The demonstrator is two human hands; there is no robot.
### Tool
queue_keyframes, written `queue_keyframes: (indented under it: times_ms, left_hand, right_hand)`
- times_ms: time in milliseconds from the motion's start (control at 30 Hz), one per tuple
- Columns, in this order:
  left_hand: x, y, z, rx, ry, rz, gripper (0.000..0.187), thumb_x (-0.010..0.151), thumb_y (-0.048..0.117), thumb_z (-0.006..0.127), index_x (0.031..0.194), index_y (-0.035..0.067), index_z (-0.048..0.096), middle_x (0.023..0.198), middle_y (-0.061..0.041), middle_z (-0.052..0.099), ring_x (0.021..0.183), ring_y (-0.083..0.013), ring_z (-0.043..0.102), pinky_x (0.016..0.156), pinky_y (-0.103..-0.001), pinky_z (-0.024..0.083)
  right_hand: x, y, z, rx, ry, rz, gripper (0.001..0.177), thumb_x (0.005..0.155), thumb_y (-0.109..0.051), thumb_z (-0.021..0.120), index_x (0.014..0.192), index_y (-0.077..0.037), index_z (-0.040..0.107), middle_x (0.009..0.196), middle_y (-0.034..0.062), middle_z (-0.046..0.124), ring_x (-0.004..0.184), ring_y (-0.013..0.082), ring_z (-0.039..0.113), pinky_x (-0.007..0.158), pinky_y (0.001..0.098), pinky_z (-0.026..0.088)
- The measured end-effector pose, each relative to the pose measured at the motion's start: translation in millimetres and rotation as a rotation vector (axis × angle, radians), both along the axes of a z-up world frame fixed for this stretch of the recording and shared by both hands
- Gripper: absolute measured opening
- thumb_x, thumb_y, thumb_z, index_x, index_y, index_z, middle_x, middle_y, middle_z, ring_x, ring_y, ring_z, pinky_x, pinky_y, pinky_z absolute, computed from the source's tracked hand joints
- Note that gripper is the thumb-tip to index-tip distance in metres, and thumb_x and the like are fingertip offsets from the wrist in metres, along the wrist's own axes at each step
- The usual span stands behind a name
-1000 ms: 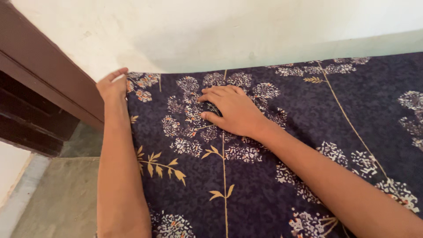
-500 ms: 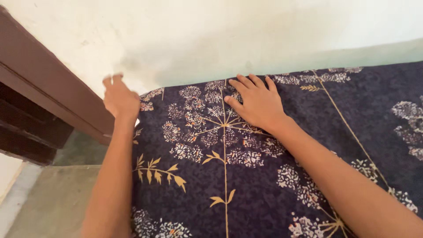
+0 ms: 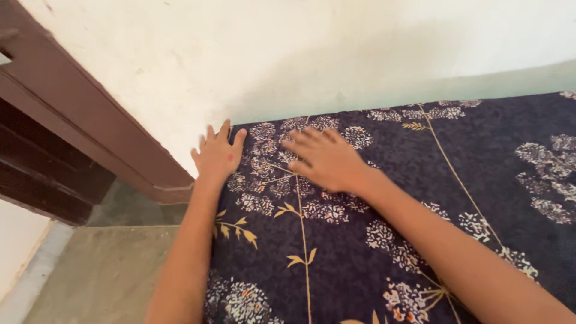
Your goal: The person spreads a dark floral-patterned fabric on a table, smooths it out, and folds it into a compact rectangle. The person repeatedly adjusts and refolds the fabric to achieve a neat final shape.
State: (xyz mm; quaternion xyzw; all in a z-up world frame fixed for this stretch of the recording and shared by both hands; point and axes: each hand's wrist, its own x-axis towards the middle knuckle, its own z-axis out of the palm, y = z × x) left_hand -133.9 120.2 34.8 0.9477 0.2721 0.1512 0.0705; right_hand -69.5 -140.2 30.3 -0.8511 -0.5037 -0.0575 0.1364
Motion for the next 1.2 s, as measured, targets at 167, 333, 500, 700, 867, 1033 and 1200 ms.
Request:
queue_keyframes:
  times_ms: [167, 333, 500, 700, 867, 1033, 1200]
  left_hand:
    - [-7, -56, 6, 0.354, -0.017, -0.048, 0.068, 0.103, 0.059, 0.033, 0.157, 0.018, 0.041, 0.168, -0.021, 0.023, 0.155, -0.0498, 0.013, 0.116, -0.074, 0.006]
    - [-43, -126, 16, -0.051, 0.201, -0.139, 0.071, 0.096, 0.066, 0.030, 0.159, 0.034, 0.028, 0.169, -0.007, 0.016, 0.154, -0.0458, 0.006, 0.110, -0.082, -0.001]
    - [-48, -108, 11, -0.022, 0.129, -0.212, 0.075, 0.094, 0.070, 0.032, 0.159, 0.032, 0.029, 0.170, -0.006, 0.017, 0.156, -0.0377, 0.012, 0.116, -0.075, 0.004]
    - [-44, -90, -12, 0.014, -0.137, -0.258, 0.082, 0.098, 0.066, 0.033, 0.161, 0.015, 0.028, 0.170, -0.017, 0.017, 0.152, -0.0393, 0.022, 0.119, -0.066, 0.013]
    - [-72, -123, -12, 0.119, -0.095, -0.212, 0.070, 0.105, 0.059, 0.032, 0.158, 0.015, 0.038, 0.170, -0.018, 0.022, 0.155, -0.0460, 0.019, 0.122, -0.065, 0.012]
    - [-118, -137, -8, 0.061, 0.082, -0.342, 0.074, 0.100, 0.066, 0.032, 0.159, 0.021, 0.036, 0.167, -0.011, 0.024, 0.154, -0.0370, 0.020, 0.121, -0.061, 0.013]
    - [-161, -98, 3, 0.036, 0.071, -0.170, 0.072, 0.096, 0.067, 0.037, 0.157, 0.029, 0.036, 0.168, -0.006, 0.025, 0.153, -0.0300, 0.023, 0.119, -0.058, 0.019]
  right_hand:
    - [28, -18, -3, 0.001, -0.011, -0.253, 0.063, 0.103, -0.053, 0.035, 0.157, -0.022, 0.036, 0.166, 0.0071, 0.029, 0.153, 0.0300, 0.025, 0.122, 0.0549, 0.018]
    - [13, -32, -2, -0.066, -0.002, -0.103, 0.065, 0.103, -0.054, 0.032, 0.159, -0.019, 0.033, 0.168, 0.0078, 0.023, 0.155, 0.0309, 0.019, 0.120, 0.0601, 0.015]
    - [12, -107, 1, -0.220, 0.049, -0.094, 0.070, 0.101, -0.062, 0.022, 0.160, -0.026, 0.025, 0.169, 0.0007, 0.015, 0.156, 0.0235, 0.012, 0.123, 0.0583, 0.007]
    - [70, -214, 8, -0.183, 0.013, -0.432, 0.073, 0.097, -0.065, 0.024, 0.160, -0.028, 0.025, 0.170, 0.0013, 0.018, 0.156, 0.0246, 0.013, 0.121, 0.0638, 0.010]
    - [19, -194, 17, -0.162, -0.060, -0.371, 0.077, 0.100, -0.063, 0.025, 0.162, -0.018, 0.027, 0.170, 0.0090, 0.023, 0.157, 0.0256, 0.019, 0.122, 0.0645, 0.014]
    - [-79, -171, 7, -0.208, 0.010, -0.090, 0.075, 0.100, -0.065, 0.024, 0.161, -0.022, 0.022, 0.168, 0.0088, 0.016, 0.154, 0.0296, 0.011, 0.119, 0.0594, 0.010]
    - [-53, -194, 9, -0.125, -0.030, -0.346, 0.072, 0.098, -0.064, 0.031, 0.160, -0.027, 0.030, 0.168, 0.0038, 0.023, 0.154, 0.0276, 0.019, 0.121, 0.0611, 0.014]
